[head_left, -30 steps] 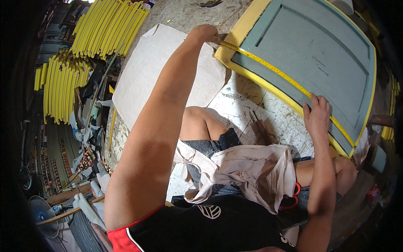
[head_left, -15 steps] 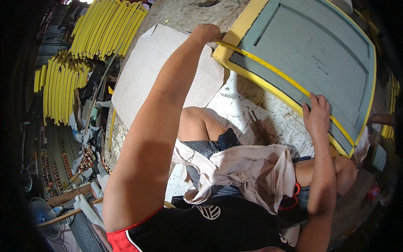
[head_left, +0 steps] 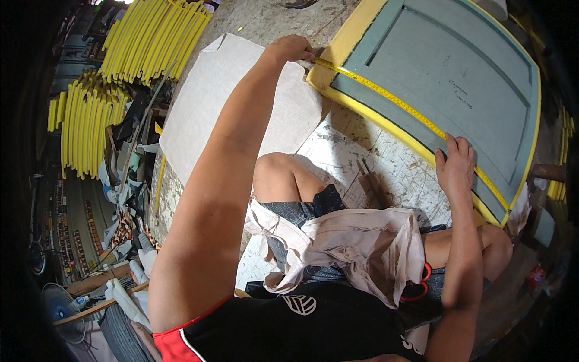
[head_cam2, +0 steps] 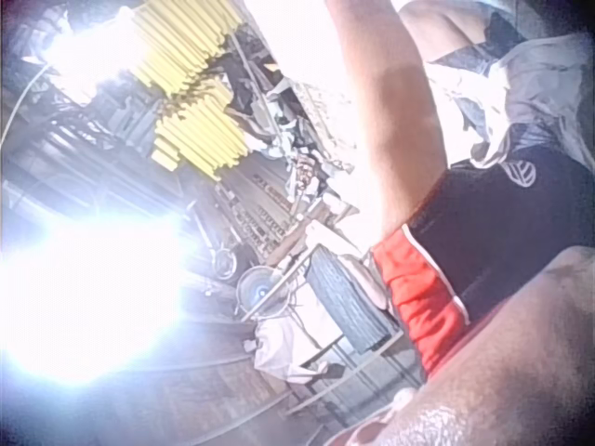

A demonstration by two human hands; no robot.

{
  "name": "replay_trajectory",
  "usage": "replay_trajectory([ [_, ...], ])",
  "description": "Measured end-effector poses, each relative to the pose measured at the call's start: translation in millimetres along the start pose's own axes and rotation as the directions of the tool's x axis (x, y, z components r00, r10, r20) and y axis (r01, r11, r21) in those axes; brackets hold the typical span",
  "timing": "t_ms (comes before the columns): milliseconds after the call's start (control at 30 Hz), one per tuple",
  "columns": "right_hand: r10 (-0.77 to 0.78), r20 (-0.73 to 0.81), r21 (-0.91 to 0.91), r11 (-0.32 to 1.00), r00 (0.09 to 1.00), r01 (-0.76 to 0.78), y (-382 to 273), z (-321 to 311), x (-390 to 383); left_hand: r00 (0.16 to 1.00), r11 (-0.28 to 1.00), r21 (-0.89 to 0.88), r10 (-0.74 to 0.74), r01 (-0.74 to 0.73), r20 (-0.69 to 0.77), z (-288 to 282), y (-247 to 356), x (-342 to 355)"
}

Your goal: The person measures a rectangular frame and a piece of white fabric using a tape measure. They then use scissors to cut the fabric to size.

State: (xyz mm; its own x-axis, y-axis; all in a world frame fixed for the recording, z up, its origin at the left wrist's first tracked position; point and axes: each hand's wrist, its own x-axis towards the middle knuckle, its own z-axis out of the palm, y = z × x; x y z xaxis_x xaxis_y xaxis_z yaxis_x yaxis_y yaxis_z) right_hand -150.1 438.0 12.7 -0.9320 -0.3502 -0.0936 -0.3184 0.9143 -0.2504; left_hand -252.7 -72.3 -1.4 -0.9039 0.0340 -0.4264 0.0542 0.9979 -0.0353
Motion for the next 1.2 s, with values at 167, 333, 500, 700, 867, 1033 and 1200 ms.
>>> replay_trajectory([
  [167, -0.002, -0.021, -0.011, 1.000, 1.000, 0.002, 1.3, 1.5, -0.7, 0.999, 0.999, 0.008, -0.043, 0.042, 0.017, -4.5, 7.5, -1.0],
  [333, -0.014, -0.017, 0.008, 1.000, 1.000, 0.014, 0.9, 1.5, 0.0, 0.998, 0.998, 0.037, -0.056, 0.055, 0.024, -1.3, 5.8, 1.7],
  [500, -0.024, -0.042, 0.000, 1.000, 0.999, 0.024, 1.7, 3.0, -0.5, 0.997, 0.996, 0.021, -0.083, 0.083, -0.007, 1.8, 7.6, 3.8],
  [700, 0.002, -0.002, 0.010, 1.000, 1.000, -0.002, -0.9, -1.3, -0.4, 0.994, 0.993, 0.024, -0.112, 0.112, 0.000, -3.1, 12.1, 2.7],
  [867, 0.019, 0.017, 0.010, 1.000, 1.000, -0.020, -1.1, -2.5, -0.4, 0.990, 0.989, 0.041, -0.140, 0.139, 0.015, -9.5, 21.7, -0.3],
  [1033, 0.002, 0.015, 0.005, 1.000, 1.000, -0.002, -1.0, -3.1, -0.2, 0.990, 0.989, 0.059, -0.135, 0.133, 0.037, -11.4, 22.6, -1.1],
  [1200, -0.006, -0.009, 0.006, 1.000, 1.000, 0.006, 0.9, -0.6, -0.5, 0.993, 0.991, 0.064, -0.112, 0.114, -0.041, -6.8, 24.3, -4.4],
])
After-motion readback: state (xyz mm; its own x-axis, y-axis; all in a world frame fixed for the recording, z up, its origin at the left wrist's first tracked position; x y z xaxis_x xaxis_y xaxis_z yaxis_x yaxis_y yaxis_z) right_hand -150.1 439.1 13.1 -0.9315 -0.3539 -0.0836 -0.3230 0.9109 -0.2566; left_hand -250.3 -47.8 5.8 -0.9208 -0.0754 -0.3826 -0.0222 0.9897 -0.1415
